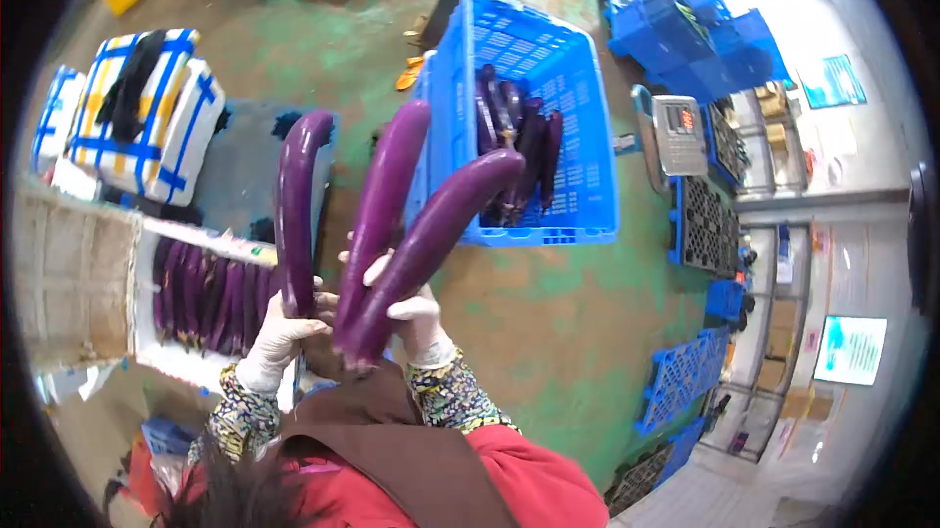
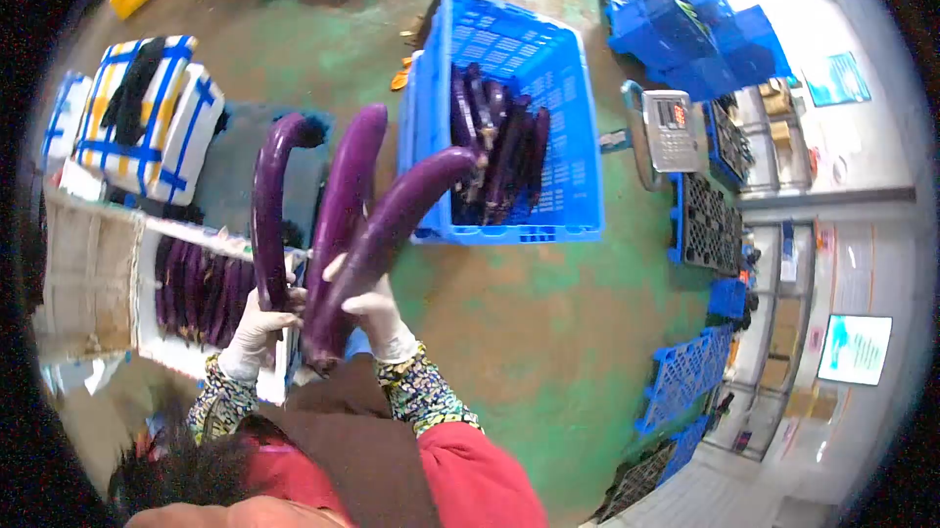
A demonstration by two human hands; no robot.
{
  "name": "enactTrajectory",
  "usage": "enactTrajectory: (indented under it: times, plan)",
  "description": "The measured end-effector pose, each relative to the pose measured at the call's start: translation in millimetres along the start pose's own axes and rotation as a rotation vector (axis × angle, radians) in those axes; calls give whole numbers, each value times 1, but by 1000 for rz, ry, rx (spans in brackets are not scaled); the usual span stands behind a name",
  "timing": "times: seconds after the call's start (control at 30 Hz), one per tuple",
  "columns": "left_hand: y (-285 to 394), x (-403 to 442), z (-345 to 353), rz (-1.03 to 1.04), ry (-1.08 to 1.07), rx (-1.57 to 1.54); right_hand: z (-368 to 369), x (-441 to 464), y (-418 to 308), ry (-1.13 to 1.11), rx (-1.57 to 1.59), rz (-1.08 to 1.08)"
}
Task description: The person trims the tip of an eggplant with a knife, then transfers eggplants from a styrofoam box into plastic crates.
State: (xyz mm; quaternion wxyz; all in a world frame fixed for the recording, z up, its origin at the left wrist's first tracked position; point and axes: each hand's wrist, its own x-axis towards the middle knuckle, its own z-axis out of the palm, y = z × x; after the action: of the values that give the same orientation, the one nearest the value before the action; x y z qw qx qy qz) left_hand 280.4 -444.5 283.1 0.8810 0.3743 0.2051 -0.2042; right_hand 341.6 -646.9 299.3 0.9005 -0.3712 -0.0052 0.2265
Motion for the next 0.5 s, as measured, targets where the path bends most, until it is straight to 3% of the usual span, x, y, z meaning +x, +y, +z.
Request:
enactTrajectory:
  times: [0.03,0.07,0.1,0.23,0.3,0.4,0.43,0.47,0.5]
  plan:
    - [6,10,15,-14,10,65,-6,-11,-22,53,37,32]
    - [1,30,14,-5,-2,231,-23,-10,-39,37,-52,-122]
    - [-2,53,12,-12,-72,404,-23,-21,-60,81,54,-129]
    - [-38,138,102,469,23,850,-81,-70,-99,294,24,-324]
    - [-40,172,160,459,-50,914,-79,-86,-118,442,68,-406]
    - [-76,252,218,525,-99,1010,-102,-104,-130,488,-19,-460]
    - [-81,266,236,591,-160,973,-110,-109,-132,482,-33,-425]
    - [-90,284,246,478,-234,1093,-116,-116,-132,484,-39,-390]
    - [-96,291,254,520,-326,1119,-115,-117,-132,497,-22,-365]
